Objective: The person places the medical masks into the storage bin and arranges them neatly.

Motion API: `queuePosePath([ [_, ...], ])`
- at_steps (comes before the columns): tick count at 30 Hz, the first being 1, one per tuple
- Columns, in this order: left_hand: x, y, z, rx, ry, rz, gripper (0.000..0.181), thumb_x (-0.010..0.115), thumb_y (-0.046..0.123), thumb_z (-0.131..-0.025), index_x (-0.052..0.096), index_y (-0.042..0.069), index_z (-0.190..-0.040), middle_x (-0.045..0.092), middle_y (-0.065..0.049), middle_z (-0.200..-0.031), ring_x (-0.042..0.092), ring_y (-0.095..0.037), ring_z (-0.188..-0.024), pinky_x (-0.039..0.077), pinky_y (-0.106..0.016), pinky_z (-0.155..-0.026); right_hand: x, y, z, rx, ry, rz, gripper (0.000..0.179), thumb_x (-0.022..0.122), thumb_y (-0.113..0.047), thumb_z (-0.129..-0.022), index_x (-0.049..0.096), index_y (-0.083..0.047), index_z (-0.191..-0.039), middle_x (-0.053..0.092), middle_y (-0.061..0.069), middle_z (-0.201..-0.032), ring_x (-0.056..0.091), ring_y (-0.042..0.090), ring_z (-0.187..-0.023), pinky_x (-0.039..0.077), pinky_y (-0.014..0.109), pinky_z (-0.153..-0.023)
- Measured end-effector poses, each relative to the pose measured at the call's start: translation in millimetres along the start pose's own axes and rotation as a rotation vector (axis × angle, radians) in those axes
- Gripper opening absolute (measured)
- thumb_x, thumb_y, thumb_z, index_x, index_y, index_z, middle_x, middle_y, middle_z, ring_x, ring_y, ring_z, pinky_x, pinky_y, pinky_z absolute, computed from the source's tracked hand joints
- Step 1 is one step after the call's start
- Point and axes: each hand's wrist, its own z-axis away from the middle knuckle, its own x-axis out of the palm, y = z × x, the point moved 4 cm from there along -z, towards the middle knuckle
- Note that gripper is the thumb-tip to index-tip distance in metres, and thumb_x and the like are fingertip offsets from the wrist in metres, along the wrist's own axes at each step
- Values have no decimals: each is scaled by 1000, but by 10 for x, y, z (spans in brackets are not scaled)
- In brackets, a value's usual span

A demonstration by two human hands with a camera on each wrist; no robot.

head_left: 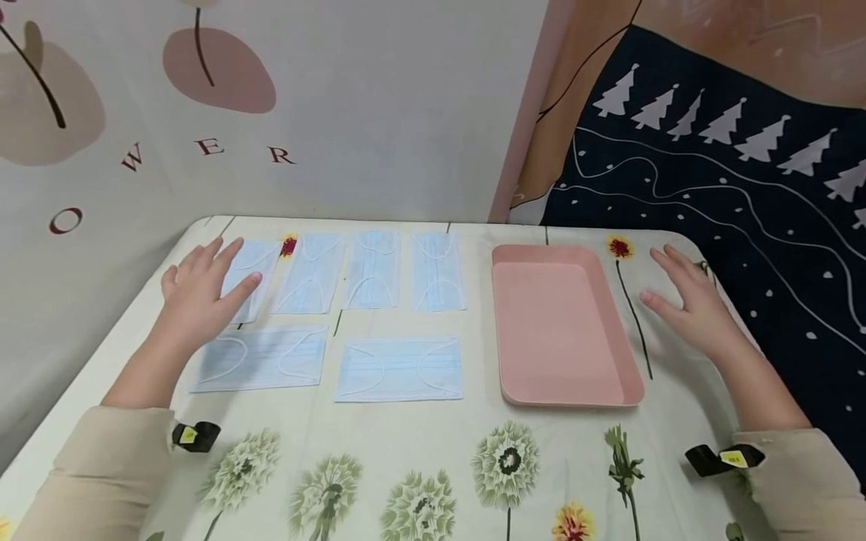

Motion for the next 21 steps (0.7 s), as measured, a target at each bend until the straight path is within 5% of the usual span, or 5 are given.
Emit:
queuePosePath([
  [7, -19, -188, -34, -17, 29, 94, 62, 40, 38, -102, 26, 2, -150, 26, -32, -147, 15, -51, -135, 5, -70, -101, 109, 17, 32, -1, -7, -115, 62, 58, -23, -96, 31, -12, -151, 20, 20, -154, 15, 45, -139, 11, 68, -104],
  [17, -42, -404, -87, -86, -33, 186, 62, 36, 36, -104, 23, -4, -149, 22, -36, -146, 15, -54, -134, 11, -67, -104, 280, 95, 77, 13, -91, -238, 58, 55, -16, -98, 31, -12, -151, 32, 26, -147, 31, 45, -131, 25, 62, -101],
  [21, -33, -475, -96, -112, -47, 203, 62, 34, 36, -104, 21, -5, -149, 22, -37, -145, 15, -53, -134, 12, -65, -105, 352, 142, 83, 7, -118, -266, 55, 53, -12, -99, 32, -6, -149, 36, 30, -143, 40, 50, -121, 39, 27, -98],
])
